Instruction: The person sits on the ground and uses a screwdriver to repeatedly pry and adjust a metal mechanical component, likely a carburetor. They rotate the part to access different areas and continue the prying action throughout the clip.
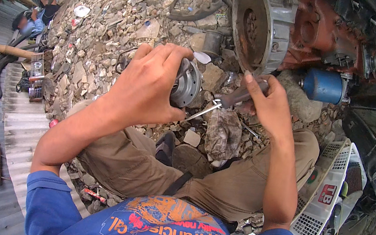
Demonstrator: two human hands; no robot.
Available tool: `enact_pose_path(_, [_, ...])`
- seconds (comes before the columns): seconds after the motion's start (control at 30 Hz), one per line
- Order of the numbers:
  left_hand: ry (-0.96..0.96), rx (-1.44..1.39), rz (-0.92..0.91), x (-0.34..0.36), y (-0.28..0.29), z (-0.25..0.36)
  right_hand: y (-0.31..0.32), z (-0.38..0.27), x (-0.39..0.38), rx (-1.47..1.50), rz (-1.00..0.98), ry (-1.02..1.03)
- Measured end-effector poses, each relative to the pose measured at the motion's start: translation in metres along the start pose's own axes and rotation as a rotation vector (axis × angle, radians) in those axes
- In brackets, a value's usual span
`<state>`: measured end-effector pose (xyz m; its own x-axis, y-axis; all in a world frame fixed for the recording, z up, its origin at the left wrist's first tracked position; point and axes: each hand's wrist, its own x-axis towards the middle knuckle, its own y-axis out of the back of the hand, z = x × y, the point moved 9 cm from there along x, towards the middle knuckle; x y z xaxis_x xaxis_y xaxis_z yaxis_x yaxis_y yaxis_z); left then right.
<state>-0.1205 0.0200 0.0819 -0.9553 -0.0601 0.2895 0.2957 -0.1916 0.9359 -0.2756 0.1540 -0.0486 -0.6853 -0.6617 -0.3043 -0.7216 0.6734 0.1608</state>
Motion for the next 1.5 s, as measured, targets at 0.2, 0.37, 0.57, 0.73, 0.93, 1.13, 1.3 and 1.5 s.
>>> enact_pose_path(0.2, [0.041,-0.016,0.049,0.000,0.013,-0.012,0.042,-0.003,0.006,0.319,0.158,0.024])
enact_pose_path(0.37, [0.097,-0.021,0.082,-0.002,0.019,-0.025,0.042,-0.012,0.008,0.606,0.084,0.064])
enact_pose_path(0.57, [0.406,-0.719,0.000,-0.001,0.022,-0.069,0.019,-0.035,-0.023,0.358,-0.003,0.134])
enact_pose_path(0.73, [0.335,-1.306,0.109,-0.038,0.026,-0.072,0.007,-0.131,-0.111,-0.253,0.132,0.726])
enact_pose_path(0.93, [0.014,-1.782,0.130,-0.041,0.016,-0.057,-0.017,-0.187,-0.156,-0.544,0.072,1.002])
enact_pose_path(1.13, [0.064,-1.634,0.099,-0.042,0.011,-0.069,-0.028,-0.194,-0.149,-0.550,0.018,0.865])
enact_pose_path(1.3, [0.030,-1.604,0.067,-0.041,0.010,-0.072,-0.041,-0.202,-0.151,-0.600,0.031,1.000])
enact_pose_path(1.5, [0.096,-1.581,0.108,-0.043,0.011,-0.072,-0.048,-0.206,-0.154,-0.647,0.044,1.052])
